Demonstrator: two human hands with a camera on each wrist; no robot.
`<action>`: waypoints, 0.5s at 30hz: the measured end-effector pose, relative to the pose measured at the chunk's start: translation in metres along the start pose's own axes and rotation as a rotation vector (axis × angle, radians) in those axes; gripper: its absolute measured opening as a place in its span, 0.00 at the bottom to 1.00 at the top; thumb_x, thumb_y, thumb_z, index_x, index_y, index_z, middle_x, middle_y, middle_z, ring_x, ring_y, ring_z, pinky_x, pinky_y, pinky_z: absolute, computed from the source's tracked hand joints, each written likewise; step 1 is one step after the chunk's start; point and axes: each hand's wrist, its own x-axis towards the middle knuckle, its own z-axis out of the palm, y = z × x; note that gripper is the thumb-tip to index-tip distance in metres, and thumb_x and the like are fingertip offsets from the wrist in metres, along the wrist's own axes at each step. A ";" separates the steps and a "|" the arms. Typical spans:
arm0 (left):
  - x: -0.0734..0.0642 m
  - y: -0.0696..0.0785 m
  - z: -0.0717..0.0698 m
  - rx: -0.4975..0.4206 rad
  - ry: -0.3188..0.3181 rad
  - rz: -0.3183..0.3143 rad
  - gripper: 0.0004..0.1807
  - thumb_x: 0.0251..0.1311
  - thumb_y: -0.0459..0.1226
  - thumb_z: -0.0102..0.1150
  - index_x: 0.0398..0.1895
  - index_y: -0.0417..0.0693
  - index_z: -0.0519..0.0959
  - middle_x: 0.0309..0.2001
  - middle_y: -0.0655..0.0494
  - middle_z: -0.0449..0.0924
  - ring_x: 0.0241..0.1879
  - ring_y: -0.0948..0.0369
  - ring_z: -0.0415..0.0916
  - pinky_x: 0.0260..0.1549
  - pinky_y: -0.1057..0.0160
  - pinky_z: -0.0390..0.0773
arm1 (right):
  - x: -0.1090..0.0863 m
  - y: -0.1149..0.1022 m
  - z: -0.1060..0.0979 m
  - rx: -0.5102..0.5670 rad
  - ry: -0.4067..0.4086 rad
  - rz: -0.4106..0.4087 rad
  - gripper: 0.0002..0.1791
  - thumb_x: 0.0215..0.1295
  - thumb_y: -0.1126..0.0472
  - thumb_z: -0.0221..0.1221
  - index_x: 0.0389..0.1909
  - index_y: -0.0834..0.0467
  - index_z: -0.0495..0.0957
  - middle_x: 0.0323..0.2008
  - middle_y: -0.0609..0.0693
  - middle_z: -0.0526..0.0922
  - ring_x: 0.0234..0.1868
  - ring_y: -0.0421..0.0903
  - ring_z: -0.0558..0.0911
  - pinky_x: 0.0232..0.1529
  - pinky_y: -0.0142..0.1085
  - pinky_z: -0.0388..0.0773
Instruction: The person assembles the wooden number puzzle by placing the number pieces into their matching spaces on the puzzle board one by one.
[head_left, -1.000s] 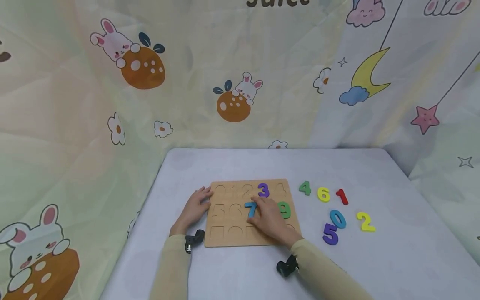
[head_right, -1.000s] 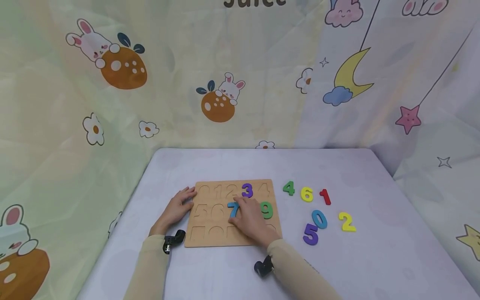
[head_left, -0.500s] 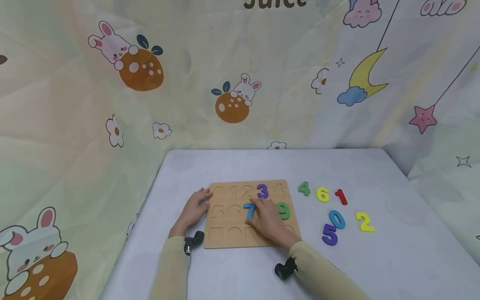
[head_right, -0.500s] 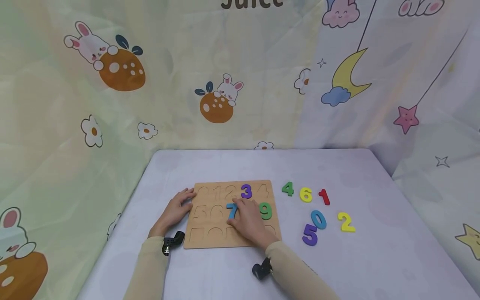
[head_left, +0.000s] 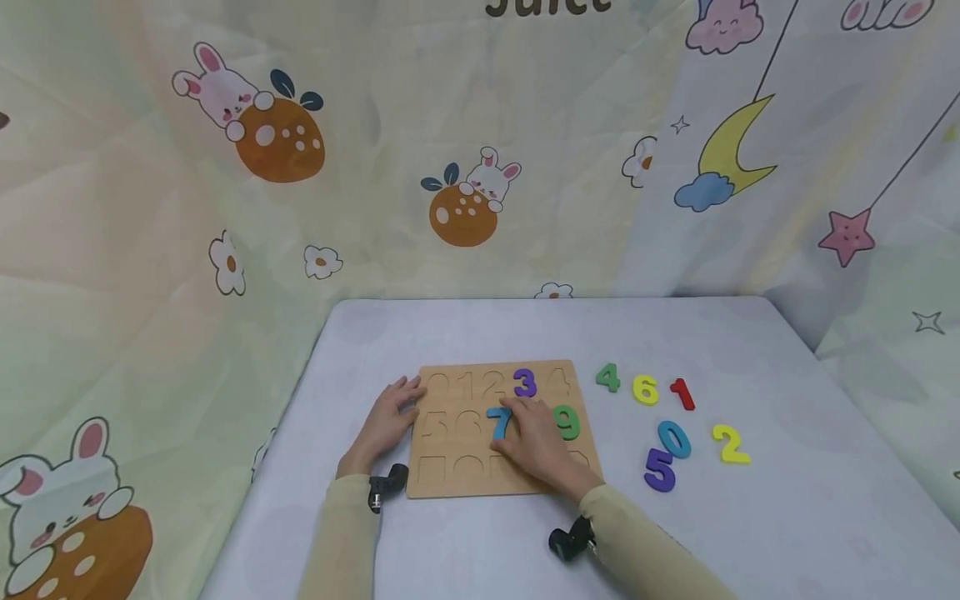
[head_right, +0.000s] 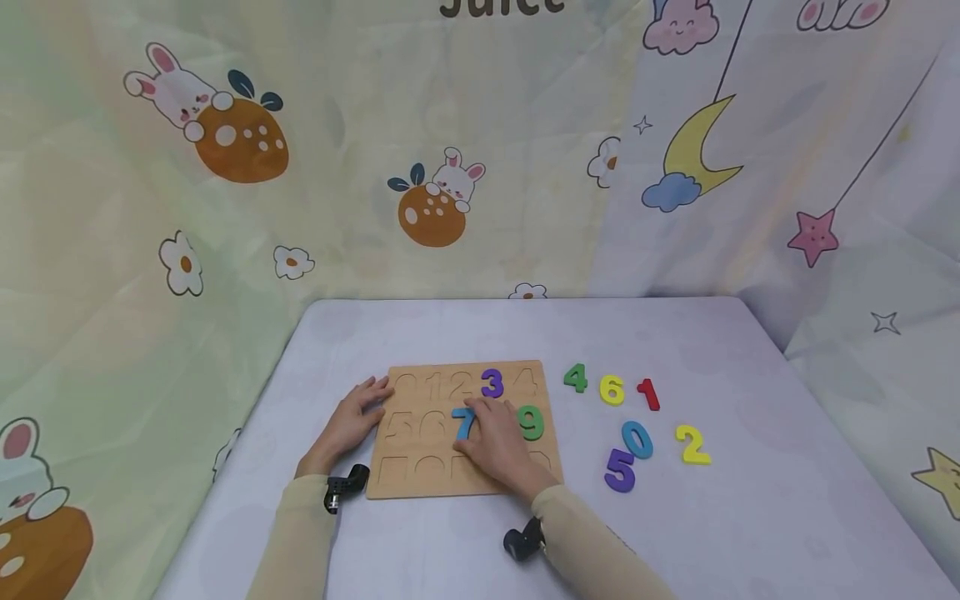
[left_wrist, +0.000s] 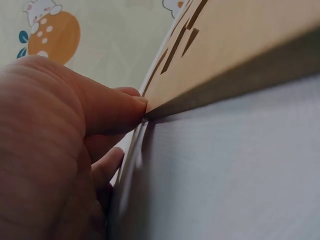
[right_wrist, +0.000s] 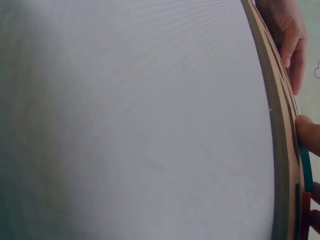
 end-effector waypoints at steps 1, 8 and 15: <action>-0.001 0.000 0.000 0.006 0.001 0.007 0.23 0.62 0.31 0.56 0.62 0.47 0.76 0.72 0.57 0.63 0.76 0.52 0.47 0.76 0.46 0.41 | 0.000 0.000 0.000 0.002 -0.003 0.005 0.40 0.49 0.48 0.74 0.63 0.56 0.72 0.60 0.53 0.76 0.65 0.55 0.71 0.70 0.52 0.64; -0.002 0.002 0.003 0.067 -0.008 0.034 0.24 0.63 0.28 0.54 0.63 0.47 0.75 0.73 0.54 0.61 0.76 0.49 0.46 0.76 0.46 0.39 | -0.001 0.000 0.001 0.012 -0.017 0.015 0.40 0.50 0.48 0.74 0.64 0.56 0.72 0.60 0.53 0.76 0.65 0.55 0.70 0.71 0.51 0.63; 0.001 0.005 0.002 0.123 -0.039 0.053 0.22 0.66 0.30 0.52 0.63 0.47 0.74 0.74 0.55 0.58 0.76 0.51 0.43 0.77 0.50 0.35 | -0.002 0.000 0.000 0.003 -0.024 0.012 0.42 0.51 0.48 0.73 0.66 0.56 0.70 0.62 0.53 0.75 0.66 0.54 0.70 0.76 0.52 0.53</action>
